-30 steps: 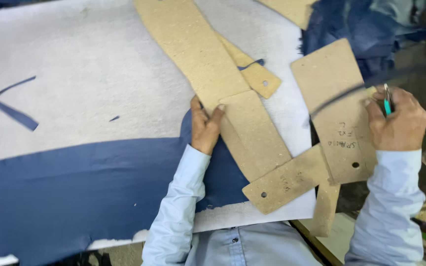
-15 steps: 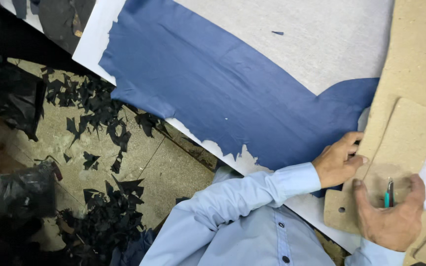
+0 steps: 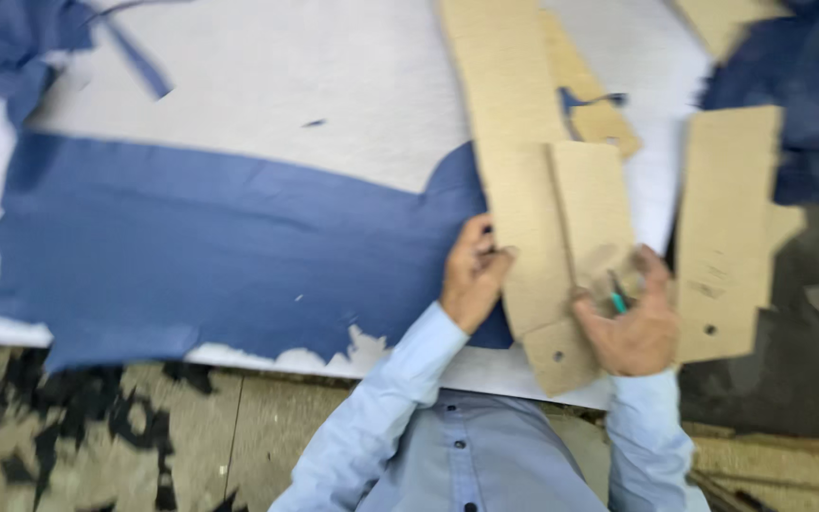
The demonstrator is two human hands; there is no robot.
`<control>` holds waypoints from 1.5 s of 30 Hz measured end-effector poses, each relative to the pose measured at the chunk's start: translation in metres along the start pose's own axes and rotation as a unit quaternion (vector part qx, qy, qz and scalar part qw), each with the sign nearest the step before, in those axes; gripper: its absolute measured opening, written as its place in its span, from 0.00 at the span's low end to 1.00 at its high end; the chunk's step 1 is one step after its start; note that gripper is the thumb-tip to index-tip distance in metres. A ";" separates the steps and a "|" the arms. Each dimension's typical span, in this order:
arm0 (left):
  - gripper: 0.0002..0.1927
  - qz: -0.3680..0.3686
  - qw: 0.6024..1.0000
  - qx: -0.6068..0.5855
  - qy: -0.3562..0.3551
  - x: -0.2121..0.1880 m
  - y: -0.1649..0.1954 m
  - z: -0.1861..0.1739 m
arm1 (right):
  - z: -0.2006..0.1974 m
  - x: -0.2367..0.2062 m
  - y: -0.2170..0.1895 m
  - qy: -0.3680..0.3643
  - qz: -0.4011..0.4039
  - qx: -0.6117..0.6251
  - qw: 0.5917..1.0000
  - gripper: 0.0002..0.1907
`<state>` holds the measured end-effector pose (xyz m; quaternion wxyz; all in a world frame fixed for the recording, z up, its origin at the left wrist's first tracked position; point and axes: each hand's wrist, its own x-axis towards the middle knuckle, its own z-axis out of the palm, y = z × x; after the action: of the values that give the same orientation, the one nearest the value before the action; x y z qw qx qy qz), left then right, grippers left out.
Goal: The person uses a cardboard template and a rotary cutter to cut shapes from a blue fabric laid on a white work surface. They repeatedly position the template, trace and cut along its edges, then remove the cut pieces and reposition the template for additional cuts.
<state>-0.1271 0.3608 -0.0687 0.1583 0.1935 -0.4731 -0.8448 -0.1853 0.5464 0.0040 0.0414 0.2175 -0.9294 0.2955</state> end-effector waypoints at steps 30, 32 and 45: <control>0.22 -0.052 0.992 0.113 0.029 0.045 0.024 0.002 | -0.063 0.107 0.013 -0.029 -0.094 -0.003 0.995 0.54; 0.23 -0.076 0.993 0.088 0.031 0.045 0.025 0.001 | -0.058 0.132 0.012 0.030 -0.110 -0.038 0.993 0.49; 0.24 -0.035 0.993 0.112 0.013 0.047 0.018 0.003 | -0.015 0.338 -0.005 0.047 -0.293 -0.337 0.893 0.39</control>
<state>-0.1677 0.3327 -0.0597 0.1122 0.2378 -0.5554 -0.7889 -0.4885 0.4230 0.0885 0.2402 0.4387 -0.8644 -0.0516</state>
